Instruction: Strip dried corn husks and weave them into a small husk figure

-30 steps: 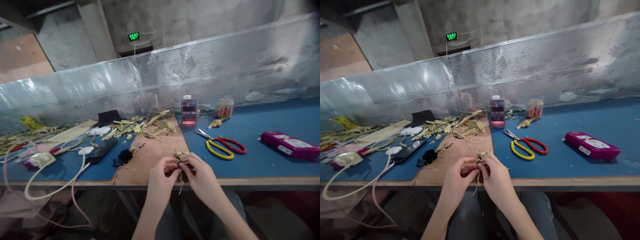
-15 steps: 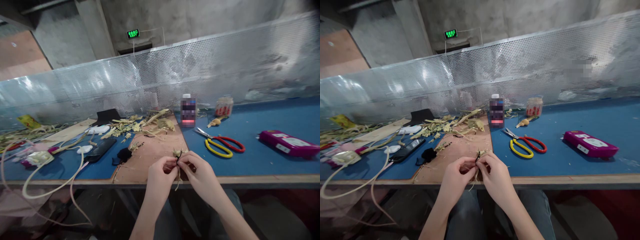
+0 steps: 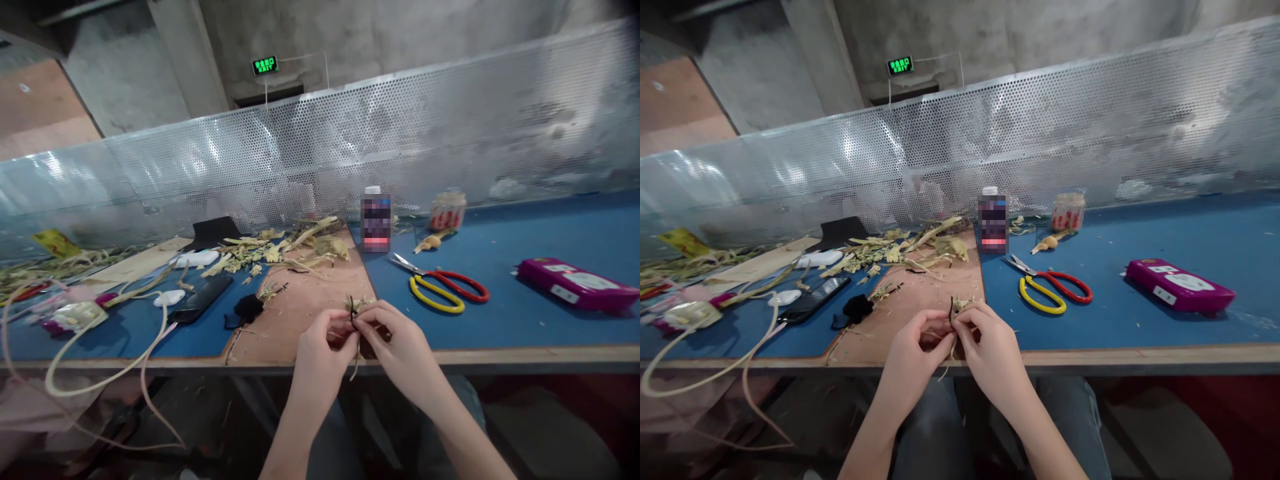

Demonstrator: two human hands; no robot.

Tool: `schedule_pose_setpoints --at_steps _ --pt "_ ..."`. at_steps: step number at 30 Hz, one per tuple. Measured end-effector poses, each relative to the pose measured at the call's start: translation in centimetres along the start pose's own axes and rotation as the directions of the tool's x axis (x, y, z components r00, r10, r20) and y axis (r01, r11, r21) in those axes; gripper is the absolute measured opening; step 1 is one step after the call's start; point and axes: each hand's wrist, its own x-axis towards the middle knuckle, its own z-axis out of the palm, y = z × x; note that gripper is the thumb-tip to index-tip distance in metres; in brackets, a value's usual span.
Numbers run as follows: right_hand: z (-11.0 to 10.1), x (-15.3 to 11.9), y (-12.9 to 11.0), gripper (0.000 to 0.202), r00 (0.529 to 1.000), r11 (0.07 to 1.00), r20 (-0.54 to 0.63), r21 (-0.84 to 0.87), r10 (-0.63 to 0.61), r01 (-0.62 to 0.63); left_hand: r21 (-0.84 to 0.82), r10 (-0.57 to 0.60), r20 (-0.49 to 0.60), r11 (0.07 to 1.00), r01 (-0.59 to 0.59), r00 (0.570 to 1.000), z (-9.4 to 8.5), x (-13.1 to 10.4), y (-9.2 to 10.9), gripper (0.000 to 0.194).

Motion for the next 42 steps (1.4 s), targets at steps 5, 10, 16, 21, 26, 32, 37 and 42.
schedule_pose_setpoints --at_steps 5,10,16,21,26,32,37,42 --pt "0.0 0.1 0.0 0.019 1.0 1.0 0.001 0.006 0.008 -0.008 -0.004 -0.026 -0.004 1.0 0.026 1.0 0.1 0.2 -0.1 0.022" --pt "-0.2 0.3 -0.3 0.021 0.998 0.998 0.03 0.023 0.06 -0.061 0.033 -0.029 -0.004 0.999 0.03 1.0 0.2 0.3 -0.2 0.023" --pt "0.0 0.7 -0.2 0.021 0.995 0.995 0.026 0.019 0.096 -0.096 0.039 -0.005 0.001 0.999 0.005 1.0 0.2 0.3 -0.5 0.023" --pt "-0.2 0.8 -0.1 0.019 0.985 0.985 -0.02 0.006 0.172 -0.171 0.021 0.004 0.007 1.0 -0.004 1.0 0.2 0.3 -0.6 0.024" --pt "-0.4 0.7 0.2 0.021 0.976 0.973 -0.012 0.078 0.217 -0.216 0.019 -0.022 -0.011 1.0 0.023 1.0 0.1 0.2 -0.5 0.021" --pt "-0.4 0.7 -0.1 0.02 0.995 0.991 0.026 0.09 0.095 -0.097 0.025 -0.011 -0.003 1.0 0.011 1.0 0.0 0.2 -0.3 0.014" --pt "-0.1 1.1 -0.3 0.019 0.996 0.995 0.027 0.057 0.082 -0.083 -0.073 0.01 0.039 0.997 -0.008 0.999 0.0 0.1 -0.4 0.024" --pt "0.3 1.2 -0.1 0.02 0.994 0.994 0.036 0.026 0.101 -0.102 -0.048 0.081 0.036 0.996 -0.079 0.996 0.1 -0.1 -0.5 0.022"
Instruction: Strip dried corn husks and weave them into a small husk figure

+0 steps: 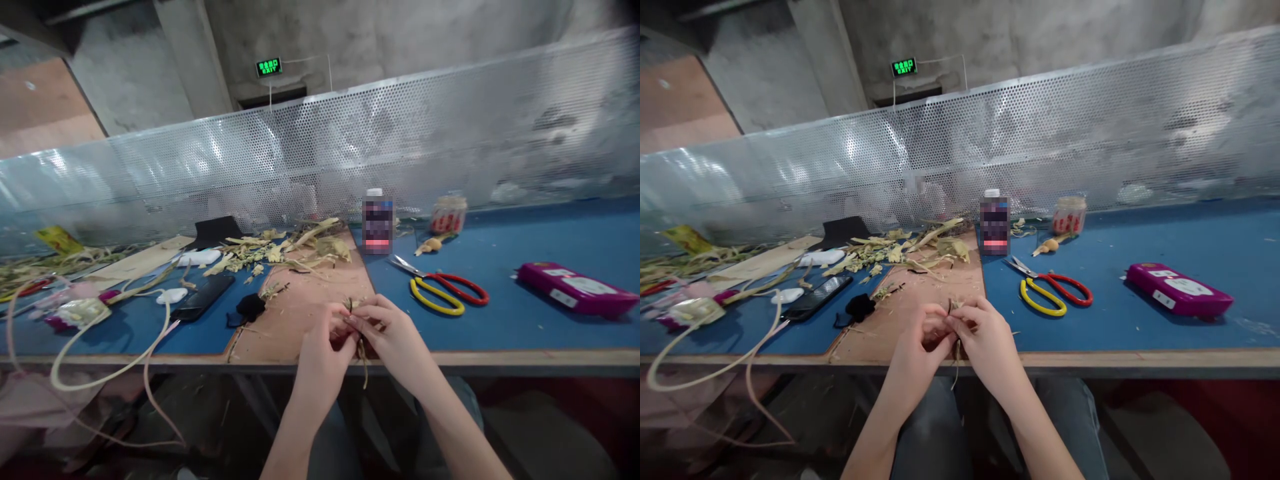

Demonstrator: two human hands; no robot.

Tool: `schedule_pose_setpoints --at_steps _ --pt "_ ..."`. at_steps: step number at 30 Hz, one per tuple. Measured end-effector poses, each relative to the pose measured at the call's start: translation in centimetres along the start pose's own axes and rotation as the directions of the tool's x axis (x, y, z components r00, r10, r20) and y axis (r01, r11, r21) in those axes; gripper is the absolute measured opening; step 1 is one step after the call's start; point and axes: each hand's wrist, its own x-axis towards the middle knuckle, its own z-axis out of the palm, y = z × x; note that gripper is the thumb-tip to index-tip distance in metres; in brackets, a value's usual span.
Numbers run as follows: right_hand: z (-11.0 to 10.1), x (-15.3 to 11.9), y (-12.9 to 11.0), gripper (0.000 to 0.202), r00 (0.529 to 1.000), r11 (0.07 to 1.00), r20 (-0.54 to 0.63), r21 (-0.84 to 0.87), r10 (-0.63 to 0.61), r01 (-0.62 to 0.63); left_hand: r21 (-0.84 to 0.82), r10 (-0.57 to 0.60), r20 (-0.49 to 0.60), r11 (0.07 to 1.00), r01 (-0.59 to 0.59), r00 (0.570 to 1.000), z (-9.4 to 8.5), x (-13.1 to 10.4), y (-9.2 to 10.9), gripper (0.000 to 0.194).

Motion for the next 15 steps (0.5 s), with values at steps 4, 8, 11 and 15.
schedule_pose_setpoints --at_steps 4,8,11,15 --pt "0.02 0.16 0.18 0.02 0.999 0.999 0.019 -0.007 0.042 -0.042 0.041 0.019 0.002 0.999 -0.019 1.0 -0.08 -0.08 0.12 0.021" --pt "0.01 0.3 0.02 0.019 0.995 0.996 0.029 -0.015 0.091 -0.091 0.054 0.028 -0.031 0.998 -0.027 0.999 -0.1 -0.09 0.15 0.021" --pt "0.07 0.29 -0.21 0.018 0.993 0.993 0.013 -0.005 0.116 -0.116 0.072 0.021 -0.043 0.997 -0.018 0.999 -0.16 -0.06 -0.01 0.02" --pt "-0.16 0.14 -0.28 0.02 0.989 0.989 -0.022 0.005 0.145 -0.145 0.087 0.001 -0.052 0.996 0.004 0.999 -0.34 -0.01 -0.24 0.016"
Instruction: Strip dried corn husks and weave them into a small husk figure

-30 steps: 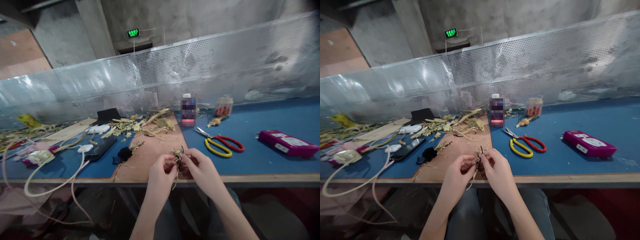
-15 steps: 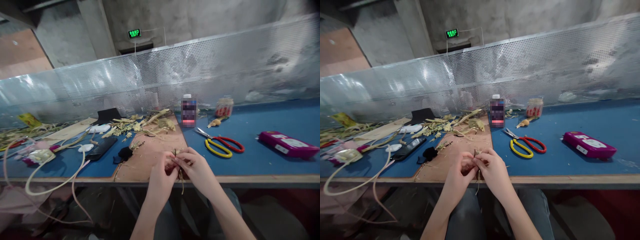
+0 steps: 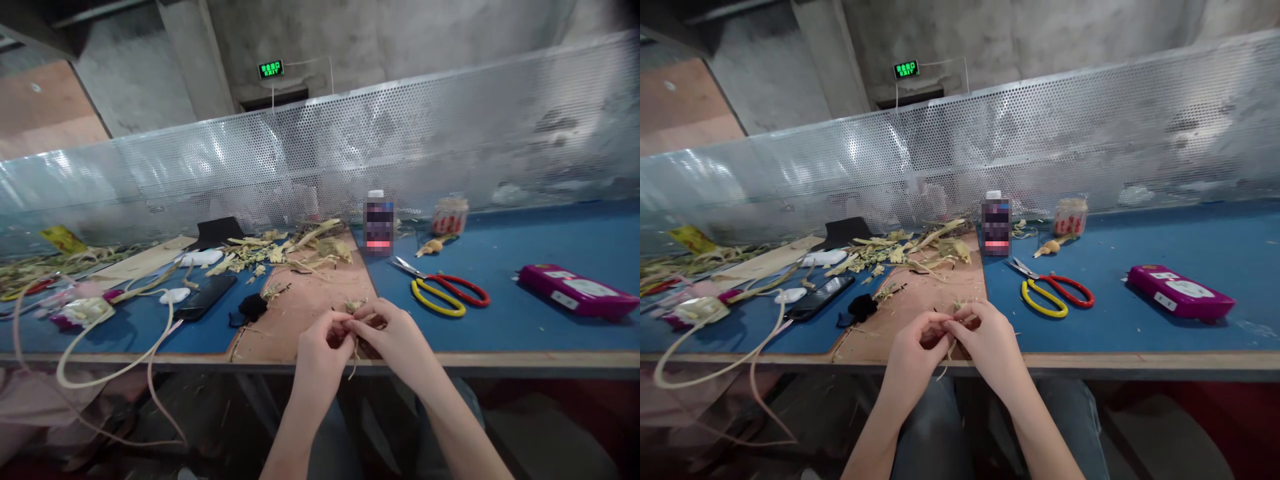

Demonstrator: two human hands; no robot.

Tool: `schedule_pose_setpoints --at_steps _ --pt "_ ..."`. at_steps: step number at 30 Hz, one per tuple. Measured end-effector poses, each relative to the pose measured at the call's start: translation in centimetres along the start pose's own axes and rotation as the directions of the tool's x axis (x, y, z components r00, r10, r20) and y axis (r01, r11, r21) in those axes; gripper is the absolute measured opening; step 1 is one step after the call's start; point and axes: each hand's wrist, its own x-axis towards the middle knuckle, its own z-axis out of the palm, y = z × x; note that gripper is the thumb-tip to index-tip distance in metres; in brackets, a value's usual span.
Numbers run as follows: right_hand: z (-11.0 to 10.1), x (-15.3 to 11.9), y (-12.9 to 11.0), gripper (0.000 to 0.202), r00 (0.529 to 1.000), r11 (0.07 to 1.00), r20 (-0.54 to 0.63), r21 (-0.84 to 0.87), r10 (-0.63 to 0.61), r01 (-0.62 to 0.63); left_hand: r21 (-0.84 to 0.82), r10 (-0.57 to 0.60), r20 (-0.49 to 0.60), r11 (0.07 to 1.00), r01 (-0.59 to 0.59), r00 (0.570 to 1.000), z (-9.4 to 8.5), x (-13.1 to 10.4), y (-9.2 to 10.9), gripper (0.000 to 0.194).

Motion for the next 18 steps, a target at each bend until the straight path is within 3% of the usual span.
schedule_pose_setpoints --at_steps 5,8,18 --pt "-1.2 -0.2 0.3 0.028 0.992 0.988 0.114 0.154 -0.05 0.032 0.003 -0.031 -0.031 1.0 0.031 0.999 0.0 0.1 -0.3 0.018" --pt "-1.7 -0.3 0.4 0.023 0.977 0.987 0.172 0.123 -0.128 0.107 0.012 -0.023 -0.034 1.0 0.023 0.999 0.0 0.1 -0.2 0.018" --pt "-0.9 -0.5 1.0 0.015 0.964 0.972 0.129 -0.003 -0.231 0.233 0.029 -0.012 -0.032 1.0 0.013 0.999 -0.1 0.1 -0.1 0.019"
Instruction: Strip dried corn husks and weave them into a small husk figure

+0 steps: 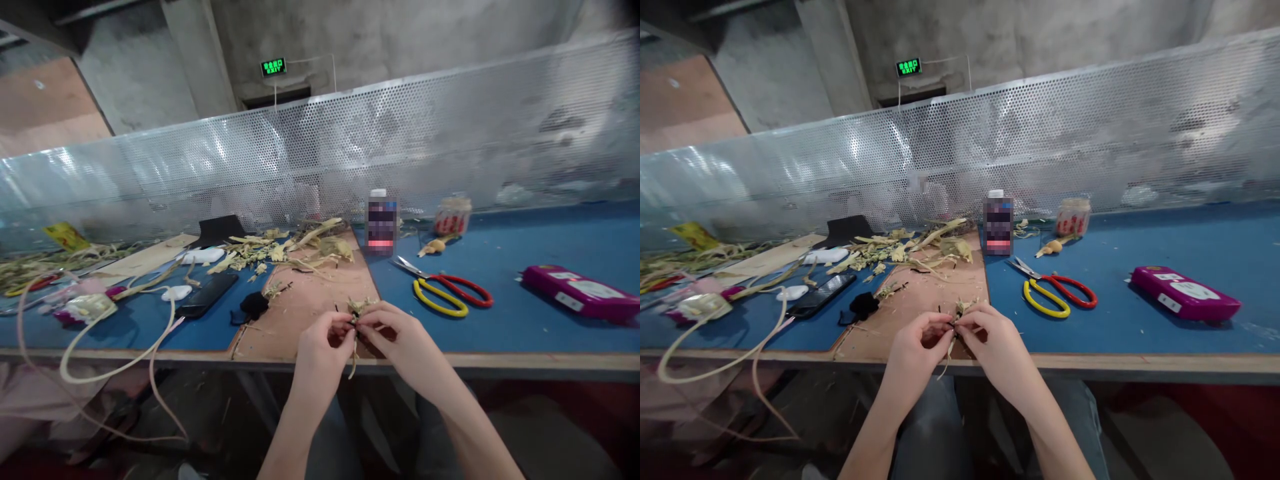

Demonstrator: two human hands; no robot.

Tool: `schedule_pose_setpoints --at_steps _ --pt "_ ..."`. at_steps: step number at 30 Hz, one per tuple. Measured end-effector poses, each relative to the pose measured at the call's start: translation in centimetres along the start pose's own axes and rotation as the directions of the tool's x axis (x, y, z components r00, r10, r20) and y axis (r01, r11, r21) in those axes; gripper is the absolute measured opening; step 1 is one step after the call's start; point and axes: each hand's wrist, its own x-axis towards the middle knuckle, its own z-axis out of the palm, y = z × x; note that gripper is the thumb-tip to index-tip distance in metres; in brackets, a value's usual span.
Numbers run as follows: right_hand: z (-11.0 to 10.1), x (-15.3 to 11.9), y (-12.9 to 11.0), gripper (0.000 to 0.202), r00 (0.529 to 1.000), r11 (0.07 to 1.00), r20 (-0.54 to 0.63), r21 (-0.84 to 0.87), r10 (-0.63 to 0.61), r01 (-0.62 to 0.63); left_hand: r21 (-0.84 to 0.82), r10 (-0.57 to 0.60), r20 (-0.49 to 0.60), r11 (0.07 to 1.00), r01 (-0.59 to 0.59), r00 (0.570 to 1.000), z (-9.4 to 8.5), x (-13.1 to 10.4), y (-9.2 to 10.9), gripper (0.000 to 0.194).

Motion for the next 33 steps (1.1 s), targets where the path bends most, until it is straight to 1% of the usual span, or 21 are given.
schedule_pose_setpoints --at_steps 3,6,8,11,14,16,19,21,28,33 --pt "0.3 -0.1 0.2 0.015 1.0 1.0 -0.024 -0.014 -0.007 0.006 0.028 0.022 0.007 0.999 -0.022 1.0 0.0 0.0 -0.2 0.02" --pt "0.6 -0.2 0.2 0.015 0.999 1.0 -0.031 -0.01 -0.007 0.006 0.111 0.074 0.011 0.991 -0.075 0.997 0.0 0.0 -0.2 0.02" --pt "0.6 -0.3 0.2 0.014 0.999 1.0 -0.034 -0.002 0.002 -0.002 0.187 0.134 0.024 0.973 -0.136 0.991 0.0 -0.1 -0.1 0.021" --pt "0.6 -0.3 0.2 0.015 0.999 1.0 -0.041 0.009 0.007 -0.007 0.304 0.243 0.027 0.922 -0.24 0.97 0.2 -0.2 0.0 0.025" --pt "0.6 -0.3 0.3 0.016 0.998 1.0 -0.055 0.01 0.004 -0.003 0.374 0.327 -0.018 0.879 -0.297 0.945 0.5 -0.4 -0.3 0.031" --pt "0.6 -0.4 0.3 0.015 0.998 1.0 -0.066 0.002 0.005 -0.005 0.383 0.342 -0.073 0.877 -0.29 0.937 0.7 -0.6 -0.4 0.032" --pt "0.7 -0.4 0.2 0.015 0.998 1.0 -0.069 -0.009 0.006 -0.006 0.405 0.328 -0.129 0.879 -0.252 0.936 0.9 -1.0 -0.4 0.02" --pt "0.8 -0.4 0.1 0.015 0.997 1.0 -0.072 -0.007 0.008 -0.009 0.447 0.334 -0.131 0.86 -0.245 0.933 0.9 -1.2 -0.4 0.012" --pt "0.8 -0.4 0.1 0.018 0.996 0.999 -0.083 0.041 0.037 -0.034 0.567 0.405 -0.11 0.775 -0.278 0.908 1.2 -1.6 -0.2 0.014" --pt "0.7 -0.4 0.2 0.017 0.997 0.997 -0.073 0.071 0.041 -0.036 0.609 0.41 -0.098 0.745 -0.271 0.907 1.3 -1.5 0.3 0.013"
